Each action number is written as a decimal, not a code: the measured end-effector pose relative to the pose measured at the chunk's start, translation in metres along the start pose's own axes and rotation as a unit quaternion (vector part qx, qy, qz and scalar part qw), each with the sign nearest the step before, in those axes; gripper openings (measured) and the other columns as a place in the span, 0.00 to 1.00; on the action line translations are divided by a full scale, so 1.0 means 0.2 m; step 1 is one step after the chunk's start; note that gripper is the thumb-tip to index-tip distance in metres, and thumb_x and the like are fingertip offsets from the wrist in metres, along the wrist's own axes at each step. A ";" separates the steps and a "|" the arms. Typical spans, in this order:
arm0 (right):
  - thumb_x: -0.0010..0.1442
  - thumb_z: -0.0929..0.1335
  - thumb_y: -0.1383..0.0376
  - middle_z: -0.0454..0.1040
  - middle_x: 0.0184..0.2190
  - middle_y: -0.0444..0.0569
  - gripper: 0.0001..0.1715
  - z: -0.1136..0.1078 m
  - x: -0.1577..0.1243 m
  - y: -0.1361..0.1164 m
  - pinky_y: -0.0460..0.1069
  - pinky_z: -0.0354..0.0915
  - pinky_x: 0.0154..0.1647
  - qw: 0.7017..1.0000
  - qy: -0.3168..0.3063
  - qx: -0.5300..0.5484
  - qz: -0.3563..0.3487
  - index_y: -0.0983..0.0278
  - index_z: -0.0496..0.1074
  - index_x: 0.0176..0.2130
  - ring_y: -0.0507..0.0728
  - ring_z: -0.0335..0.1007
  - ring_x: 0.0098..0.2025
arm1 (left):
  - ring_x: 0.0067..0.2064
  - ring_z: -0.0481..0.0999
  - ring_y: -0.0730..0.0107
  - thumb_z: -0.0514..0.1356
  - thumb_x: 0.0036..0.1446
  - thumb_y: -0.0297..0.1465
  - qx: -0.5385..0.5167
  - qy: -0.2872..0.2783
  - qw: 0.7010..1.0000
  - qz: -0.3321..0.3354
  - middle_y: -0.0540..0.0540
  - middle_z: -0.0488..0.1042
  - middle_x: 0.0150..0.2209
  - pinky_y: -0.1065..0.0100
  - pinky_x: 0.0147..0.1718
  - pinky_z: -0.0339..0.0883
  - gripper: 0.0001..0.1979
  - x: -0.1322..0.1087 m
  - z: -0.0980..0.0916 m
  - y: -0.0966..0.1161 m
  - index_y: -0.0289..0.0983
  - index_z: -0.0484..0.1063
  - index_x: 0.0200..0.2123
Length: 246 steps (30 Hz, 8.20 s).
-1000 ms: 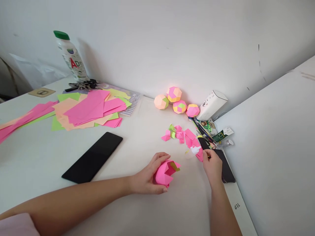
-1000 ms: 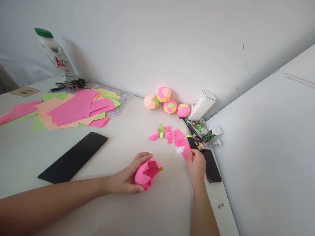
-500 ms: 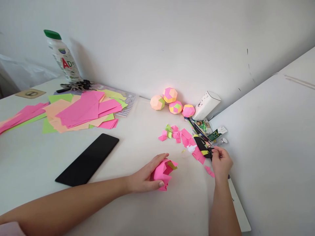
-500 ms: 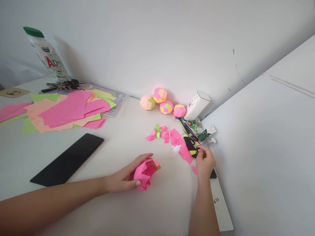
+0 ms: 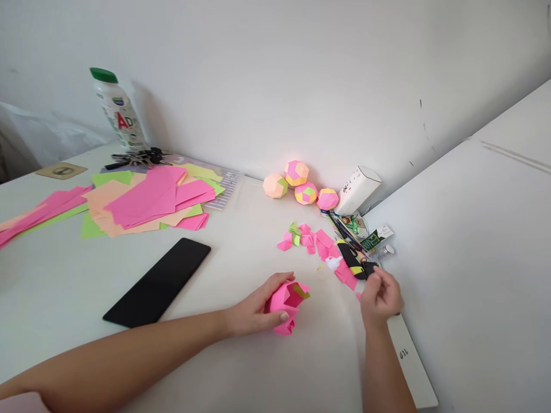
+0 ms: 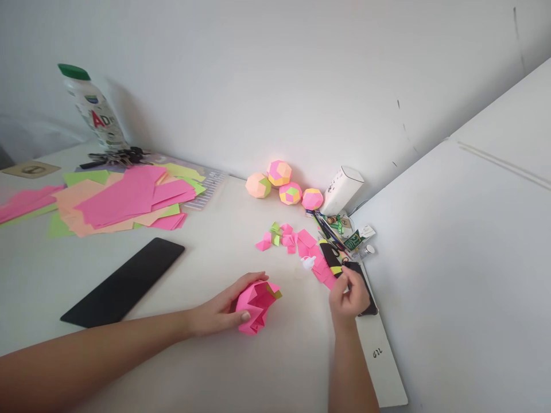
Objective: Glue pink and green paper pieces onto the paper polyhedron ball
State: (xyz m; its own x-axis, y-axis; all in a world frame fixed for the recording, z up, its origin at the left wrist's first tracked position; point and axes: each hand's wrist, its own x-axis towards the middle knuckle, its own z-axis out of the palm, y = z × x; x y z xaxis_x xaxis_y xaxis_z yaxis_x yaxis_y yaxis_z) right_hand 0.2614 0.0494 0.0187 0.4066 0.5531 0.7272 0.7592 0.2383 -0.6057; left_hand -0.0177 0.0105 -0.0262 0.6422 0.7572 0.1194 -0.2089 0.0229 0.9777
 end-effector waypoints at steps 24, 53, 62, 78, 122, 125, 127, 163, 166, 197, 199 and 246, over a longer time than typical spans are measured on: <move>0.51 0.68 0.56 0.65 0.15 0.43 0.16 0.06 -0.05 -0.21 0.48 0.56 0.22 0.885 -0.431 -0.178 0.001 0.60 0.65 0.19 0.57 0.64 0.20 | 0.57 0.61 0.50 0.65 0.47 0.44 0.103 0.035 0.991 0.081 0.36 0.56 0.56 0.49 0.55 0.58 0.41 0.04 0.00 -0.02 0.40 0.51 0.60; 0.56 0.65 0.62 0.74 0.36 0.48 0.07 0.53 -0.09 -0.29 0.47 0.66 0.25 0.846 -0.528 0.071 0.013 0.63 0.68 0.29 0.52 0.70 0.27 | 0.47 0.67 0.59 0.45 0.60 0.52 0.019 0.081 0.993 0.079 0.39 0.60 0.51 0.56 0.46 0.65 0.28 0.03 -0.02 -0.01 0.40 0.57 0.54; 0.52 0.70 0.62 0.70 0.40 0.51 0.12 0.72 -0.09 -0.34 0.53 0.65 0.37 0.851 -0.523 0.046 -0.018 0.63 0.71 0.38 0.56 0.68 0.34 | 0.39 0.70 0.64 0.42 0.62 0.50 -0.064 0.223 0.973 -0.003 0.43 0.69 0.40 0.61 0.41 0.66 0.24 0.06 -0.02 0.01 0.37 0.66 0.41; 0.58 0.67 0.66 0.69 0.32 0.47 0.06 0.53 -0.12 -0.37 0.48 0.64 0.28 0.809 -0.563 0.138 -0.100 0.61 0.72 0.29 0.54 0.66 0.30 | 0.41 0.72 0.65 0.61 0.52 0.45 -0.095 0.327 0.940 -0.018 0.44 0.71 0.42 0.65 0.38 0.68 0.21 0.13 -0.10 0.03 0.37 0.66 0.43; 0.54 0.71 0.57 0.71 0.31 0.45 0.14 0.08 0.17 -0.47 0.45 0.64 0.22 0.869 -0.475 0.120 -0.065 0.59 0.68 0.39 0.53 0.66 0.27 | 0.27 0.63 0.80 0.56 0.58 0.43 -0.061 0.125 0.989 -0.054 0.48 0.63 0.39 0.71 0.28 0.65 0.16 0.09 -0.07 -0.01 0.36 0.73 0.33; 0.53 0.71 0.56 0.69 0.29 0.44 0.15 0.11 0.14 -0.45 0.44 0.61 0.19 0.863 -0.491 0.113 -0.032 0.60 0.67 0.37 0.52 0.64 0.24 | 0.27 0.63 0.80 0.55 0.59 0.43 -0.054 0.117 0.990 -0.059 0.48 0.63 0.38 0.71 0.28 0.65 0.16 0.09 -0.07 0.01 0.36 0.74 0.34; 0.53 0.71 0.55 0.68 0.30 0.45 0.16 0.13 0.12 -0.44 0.44 0.60 0.18 0.856 -0.503 0.116 -0.007 0.60 0.66 0.37 0.52 0.63 0.24 | 0.28 0.63 0.79 0.55 0.59 0.42 -0.045 0.111 0.991 -0.061 0.48 0.63 0.38 0.72 0.29 0.65 0.16 0.08 -0.06 0.01 0.36 0.74 0.34; 0.55 0.70 0.61 0.70 0.30 0.45 0.11 0.17 0.05 -0.44 0.47 0.62 0.23 0.874 -0.451 0.145 -0.112 0.60 0.65 0.38 0.54 0.66 0.26 | 0.27 0.64 0.80 0.53 0.60 0.42 -0.007 0.097 0.993 -0.064 0.48 0.64 0.39 0.72 0.28 0.64 0.17 0.08 -0.07 0.01 0.36 0.74 0.35; 0.54 0.70 0.60 0.70 0.30 0.46 0.11 0.16 0.05 -0.44 0.47 0.63 0.24 0.875 -0.450 0.138 -0.115 0.60 0.65 0.37 0.54 0.67 0.27 | 0.27 0.64 0.80 0.54 0.60 0.43 -0.008 0.100 0.993 -0.066 0.48 0.64 0.39 0.72 0.28 0.64 0.17 0.08 -0.07 0.00 0.36 0.74 0.34; 0.55 0.69 0.60 0.69 0.27 0.44 0.11 0.16 0.01 -0.43 0.48 0.63 0.23 0.879 -0.436 0.156 -0.118 0.60 0.65 0.37 0.54 0.66 0.26 | 0.26 0.64 0.81 0.54 0.61 0.41 0.001 0.086 0.995 -0.053 0.48 0.63 0.38 0.72 0.27 0.62 0.16 0.08 -0.06 0.01 0.35 0.75 0.35; 0.55 0.70 0.60 0.69 0.27 0.44 0.11 0.16 0.02 -0.43 0.48 0.63 0.23 0.874 -0.444 0.157 -0.118 0.59 0.65 0.36 0.55 0.67 0.26 | 0.26 0.64 0.81 0.53 0.61 0.41 0.004 0.087 0.995 -0.054 0.48 0.63 0.38 0.72 0.27 0.62 0.17 0.08 -0.06 0.01 0.35 0.75 0.35; 0.53 0.71 0.66 0.66 0.32 0.44 0.14 0.19 -0.01 -0.42 0.46 0.63 0.27 0.883 -0.408 0.222 -0.073 0.60 0.65 0.39 0.52 0.64 0.29 | 0.26 0.64 0.82 0.54 0.60 0.42 0.001 0.087 0.995 -0.053 0.48 0.63 0.38 0.73 0.27 0.63 0.17 0.08 -0.06 0.01 0.35 0.75 0.35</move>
State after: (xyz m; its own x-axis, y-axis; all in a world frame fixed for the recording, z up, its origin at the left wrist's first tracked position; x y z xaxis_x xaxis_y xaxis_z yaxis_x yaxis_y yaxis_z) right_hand 0.1782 0.0582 0.0562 -0.3182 0.8385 0.4424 0.4261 0.5434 -0.7233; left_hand -0.0171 0.0305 -0.0253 0.5238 0.8517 -0.0154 -0.1449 0.1069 0.9837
